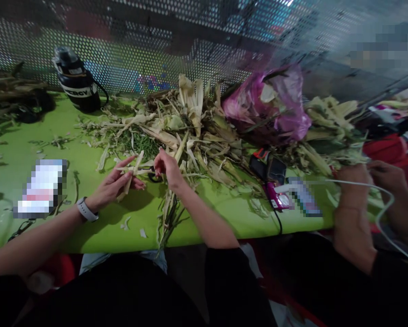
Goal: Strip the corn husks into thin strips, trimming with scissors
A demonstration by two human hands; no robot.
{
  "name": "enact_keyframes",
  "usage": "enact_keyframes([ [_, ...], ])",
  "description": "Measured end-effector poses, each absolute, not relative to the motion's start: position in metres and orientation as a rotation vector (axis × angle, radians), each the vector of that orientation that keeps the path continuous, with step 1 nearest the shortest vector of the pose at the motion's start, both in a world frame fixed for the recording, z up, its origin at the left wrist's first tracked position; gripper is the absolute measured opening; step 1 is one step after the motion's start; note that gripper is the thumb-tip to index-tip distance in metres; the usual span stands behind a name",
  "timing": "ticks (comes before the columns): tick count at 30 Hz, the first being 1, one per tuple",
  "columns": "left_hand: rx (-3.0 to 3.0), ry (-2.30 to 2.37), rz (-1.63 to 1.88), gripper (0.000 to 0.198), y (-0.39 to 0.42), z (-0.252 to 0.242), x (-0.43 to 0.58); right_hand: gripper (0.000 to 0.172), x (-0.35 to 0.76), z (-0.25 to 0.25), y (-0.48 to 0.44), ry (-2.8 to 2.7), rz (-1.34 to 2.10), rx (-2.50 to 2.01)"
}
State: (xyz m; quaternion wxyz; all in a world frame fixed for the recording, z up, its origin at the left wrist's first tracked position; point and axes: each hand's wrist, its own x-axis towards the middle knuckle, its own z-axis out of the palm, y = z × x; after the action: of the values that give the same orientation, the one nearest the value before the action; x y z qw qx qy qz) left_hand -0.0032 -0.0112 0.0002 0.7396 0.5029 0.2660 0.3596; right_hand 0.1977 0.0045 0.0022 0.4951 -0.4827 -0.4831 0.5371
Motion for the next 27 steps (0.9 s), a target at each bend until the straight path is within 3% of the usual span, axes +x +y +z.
enact_keyframes([
  [3, 1.106, 0.56, 0.857, 0.073, -0.011, 0.001, -0.004, 0.048, 0.19, 0.002, -0.002, -1.345, 1.391, -1.106],
  [8, 1.057, 0.533, 0.82, 0.08, -0.013, -0.004, -0.005, 0.043, 0.176, -0.001, -0.012, -1.54, 1.236, -1.067],
  [13, 0.99, 0.539, 0.833, 0.078, -0.013, -0.009, -0.004, 0.032, 0.179, -0.013, -0.01, -1.733, 0.67, -1.183],
  [20, 0.981, 0.601, 0.833, 0.049, -0.012, -0.009, -0.002, 0.025, 0.179, -0.023, -0.011, -2.048, -0.166, -1.13],
  [27, 1.146, 0.57, 0.748, 0.058, -0.015, -0.01, -0.004, 0.022, 0.177, -0.019, -0.02, -2.061, -0.449, -1.145],
])
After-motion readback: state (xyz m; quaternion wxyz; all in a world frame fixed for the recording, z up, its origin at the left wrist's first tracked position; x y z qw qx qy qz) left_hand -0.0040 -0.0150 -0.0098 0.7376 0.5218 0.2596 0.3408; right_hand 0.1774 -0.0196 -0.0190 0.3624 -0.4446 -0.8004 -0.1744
